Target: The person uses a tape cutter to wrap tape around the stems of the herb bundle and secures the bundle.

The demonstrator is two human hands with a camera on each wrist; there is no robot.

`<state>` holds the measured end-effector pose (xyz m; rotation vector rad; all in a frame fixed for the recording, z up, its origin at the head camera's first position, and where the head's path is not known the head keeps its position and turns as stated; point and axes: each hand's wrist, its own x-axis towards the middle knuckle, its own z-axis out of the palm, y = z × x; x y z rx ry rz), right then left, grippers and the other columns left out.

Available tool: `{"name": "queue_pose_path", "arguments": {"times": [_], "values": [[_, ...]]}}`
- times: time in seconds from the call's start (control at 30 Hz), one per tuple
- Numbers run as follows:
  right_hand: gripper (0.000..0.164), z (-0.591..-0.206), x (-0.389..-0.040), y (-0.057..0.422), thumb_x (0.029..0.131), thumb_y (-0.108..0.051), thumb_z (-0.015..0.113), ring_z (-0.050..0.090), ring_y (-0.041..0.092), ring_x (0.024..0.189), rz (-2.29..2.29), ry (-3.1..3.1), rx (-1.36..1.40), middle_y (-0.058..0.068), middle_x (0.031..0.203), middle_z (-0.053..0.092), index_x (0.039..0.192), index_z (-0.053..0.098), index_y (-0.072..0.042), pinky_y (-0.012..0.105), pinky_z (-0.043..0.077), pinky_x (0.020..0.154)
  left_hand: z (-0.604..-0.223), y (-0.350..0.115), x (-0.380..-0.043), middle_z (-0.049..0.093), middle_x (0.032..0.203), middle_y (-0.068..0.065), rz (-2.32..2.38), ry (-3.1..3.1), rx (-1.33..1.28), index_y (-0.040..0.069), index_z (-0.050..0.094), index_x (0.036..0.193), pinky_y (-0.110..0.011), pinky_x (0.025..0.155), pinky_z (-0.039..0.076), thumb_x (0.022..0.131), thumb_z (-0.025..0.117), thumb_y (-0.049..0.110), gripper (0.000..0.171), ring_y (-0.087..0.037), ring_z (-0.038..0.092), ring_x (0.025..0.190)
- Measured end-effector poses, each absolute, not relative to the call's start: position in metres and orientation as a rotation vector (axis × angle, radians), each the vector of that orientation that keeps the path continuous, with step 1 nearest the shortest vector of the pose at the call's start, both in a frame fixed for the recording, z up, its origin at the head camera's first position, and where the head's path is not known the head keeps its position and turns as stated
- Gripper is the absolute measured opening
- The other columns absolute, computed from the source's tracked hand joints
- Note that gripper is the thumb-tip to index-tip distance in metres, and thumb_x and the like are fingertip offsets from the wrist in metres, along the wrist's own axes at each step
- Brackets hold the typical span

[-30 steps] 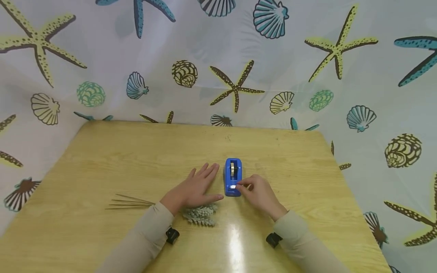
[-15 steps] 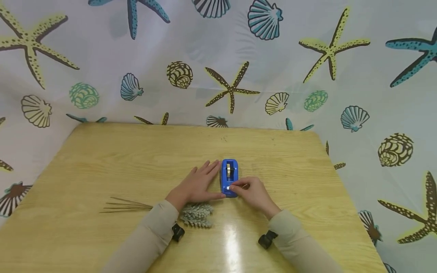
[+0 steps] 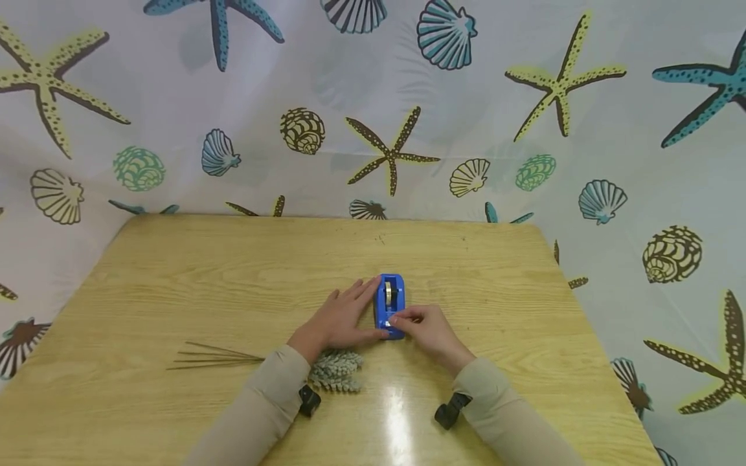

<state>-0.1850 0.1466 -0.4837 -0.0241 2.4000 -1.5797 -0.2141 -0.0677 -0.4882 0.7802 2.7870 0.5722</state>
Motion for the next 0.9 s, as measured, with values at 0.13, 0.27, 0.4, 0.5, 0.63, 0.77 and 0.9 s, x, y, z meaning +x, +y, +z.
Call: {"name": "queue_pose_path", "arguments": {"times": [0.13,0.27,0.4,0.5,0.63,0.77,0.9], "values": [[0.016,-0.484,-0.184,0.142,0.095,-0.020,0.069,0.056,0.012,0.080,-1.578,2.389,-0.042,0.005,0.095,0.072,0.100,0.077,-0.006,0.024,0.045,0.065,-0.487,-0.069,-0.210,0.020,0.167,-0.004,0.612,2.779,0.765,0.020,0.002,0.162,-0.065,0.118,0.021,0.088,0.057,0.070,0.104,-0.030,0.031,0.150],[0.016,-0.484,-0.183,0.139,0.096,-0.020,0.068,0.056,0.012,0.081,-1.560,2.405,-0.073,0.003,0.093,0.071,0.099,0.076,-0.007,0.024,0.045,0.067,-0.487,-0.069,-0.209,0.023,0.165,-0.006,0.600,2.777,0.744,0.018,0.002,0.162,-0.063,0.118,0.023,0.088,0.057,0.070,0.105,-0.029,0.038,0.146],[0.016,-0.484,-0.179,0.141,0.097,-0.022,0.066,0.053,0.013,0.079,-1.517,2.470,-0.129,0.001,0.087,0.065,0.097,0.075,-0.009,0.023,0.043,0.066,-0.487,-0.065,-0.210,0.026,0.164,-0.007,0.609,2.756,0.744,0.018,0.003,0.162,-0.065,0.117,0.023,0.088,0.059,0.069,0.107,-0.029,0.038,0.146],[0.015,-0.482,-0.176,0.143,0.098,-0.022,0.066,0.051,0.014,0.078,-1.494,2.521,-0.132,0.000,0.084,0.060,0.094,0.074,-0.010,0.022,0.041,0.064,-0.487,-0.062,-0.213,0.024,0.165,-0.007,0.612,2.731,0.768,0.019,-0.001,0.162,-0.067,0.116,0.021,0.087,0.059,0.070,0.108,-0.029,0.036,0.147],[0.014,-0.478,-0.175,0.144,0.098,-0.021,0.066,0.050,0.015,0.077,-1.498,2.544,-0.116,0.001,0.083,0.059,0.093,0.073,-0.010,0.022,0.040,0.064,-0.486,-0.060,-0.217,0.023,0.165,-0.006,0.615,2.727,0.790,0.022,-0.003,0.162,-0.068,0.116,0.020,0.088,0.059,0.069,0.108,-0.028,0.035,0.147],[0.015,-0.476,-0.175,0.139,0.098,-0.020,0.065,0.050,0.014,0.075,-1.507,2.510,-0.126,0.001,0.082,0.059,0.093,0.073,-0.008,0.022,0.040,0.062,-0.486,-0.065,-0.214,0.024,0.165,-0.007,0.634,2.726,0.763,0.021,-0.002,0.162,-0.068,0.117,0.018,0.088,0.061,0.067,0.107,-0.029,0.036,0.147],[0.016,-0.474,-0.173,0.134,0.098,-0.020,0.065,0.050,0.014,0.073,-1.491,2.481,-0.113,0.001,0.080,0.060,0.092,0.074,-0.007,0.022,0.040,0.060,-0.485,-0.071,-0.210,0.023,0.165,-0.007,0.669,2.714,0.732,0.020,-0.001,0.162,-0.069,0.116,0.016,0.088,0.062,0.065,0.107,-0.028,0.034,0.148]]}}
